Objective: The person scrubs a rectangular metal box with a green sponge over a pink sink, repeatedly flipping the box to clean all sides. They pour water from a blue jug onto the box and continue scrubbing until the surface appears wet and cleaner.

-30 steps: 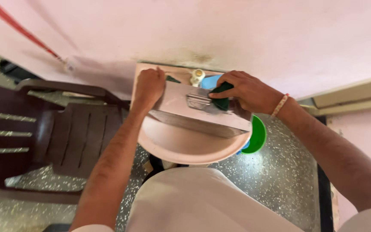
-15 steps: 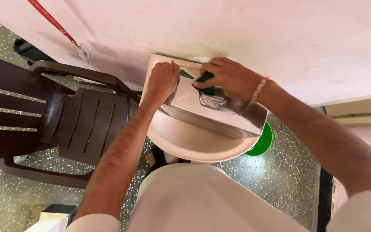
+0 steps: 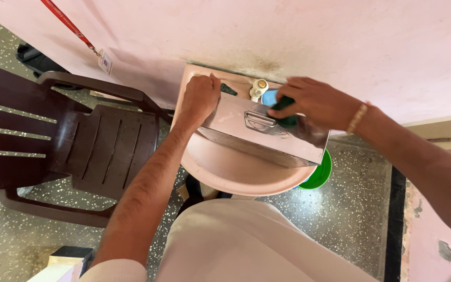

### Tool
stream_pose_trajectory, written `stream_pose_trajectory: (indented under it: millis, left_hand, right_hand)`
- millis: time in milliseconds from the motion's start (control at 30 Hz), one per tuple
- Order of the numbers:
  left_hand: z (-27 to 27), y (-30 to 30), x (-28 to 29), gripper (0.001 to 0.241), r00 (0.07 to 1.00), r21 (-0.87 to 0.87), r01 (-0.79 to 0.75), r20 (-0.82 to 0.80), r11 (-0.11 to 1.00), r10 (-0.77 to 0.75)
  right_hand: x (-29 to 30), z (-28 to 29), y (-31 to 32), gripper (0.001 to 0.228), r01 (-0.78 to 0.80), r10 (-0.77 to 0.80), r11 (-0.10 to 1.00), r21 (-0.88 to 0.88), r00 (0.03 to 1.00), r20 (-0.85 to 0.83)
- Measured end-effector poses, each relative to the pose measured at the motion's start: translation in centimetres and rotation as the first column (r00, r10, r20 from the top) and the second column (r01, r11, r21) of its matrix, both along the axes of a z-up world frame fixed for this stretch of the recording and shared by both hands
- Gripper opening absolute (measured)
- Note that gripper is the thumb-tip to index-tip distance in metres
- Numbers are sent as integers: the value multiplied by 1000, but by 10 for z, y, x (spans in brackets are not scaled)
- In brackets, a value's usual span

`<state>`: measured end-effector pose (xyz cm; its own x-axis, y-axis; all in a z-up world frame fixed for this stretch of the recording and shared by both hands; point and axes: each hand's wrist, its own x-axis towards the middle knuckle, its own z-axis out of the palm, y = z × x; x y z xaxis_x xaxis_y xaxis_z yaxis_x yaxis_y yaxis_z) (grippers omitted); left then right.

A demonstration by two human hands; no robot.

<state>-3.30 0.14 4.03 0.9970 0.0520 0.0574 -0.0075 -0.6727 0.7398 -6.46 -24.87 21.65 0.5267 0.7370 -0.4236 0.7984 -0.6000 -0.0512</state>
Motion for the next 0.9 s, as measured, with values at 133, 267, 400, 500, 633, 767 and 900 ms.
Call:
stream_pose_trajectory:
  millis: [133, 267, 400, 500, 633, 767, 900]
  left_hand:
    - [5, 2, -2, 54, 1000, -28, 0, -29, 1000, -1]
    - [8, 2, -4, 54, 1000, -17, 2, -8, 1000, -2]
    - [7, 3, -6, 55, 1000, -21, 6, -11, 1000, -6]
    - [5, 2, -4, 56, 1000, -9, 10, 25, 1000, -9]
    - [2, 3, -3, 57, 1000, -32, -1, -28, 999, 0]
    - [1, 4, -5, 57, 998, -22, 8, 69, 1000, -6]
    - [-1, 1, -7, 56, 999, -6, -22, 45, 1000, 22]
  right_hand:
    - [17, -17, 30, 76, -128, 117, 989, 77, 984, 132]
    - [21, -20, 54, 64, -36, 36, 999, -8, 999, 2]
    - [9, -5, 45, 85, -65, 66, 998, -14, 996, 64]
    - [-8, 14, 12, 83, -30, 35, 996, -86, 998, 56]
    - [-20, 13, -13, 82, 12, -6, 995, -98, 998, 64]
    - [-8, -3, -8, 59, -70, 69, 997, 17, 996, 58]
    - [5, -11, 12, 64, -143, 134, 983, 116, 988, 82]
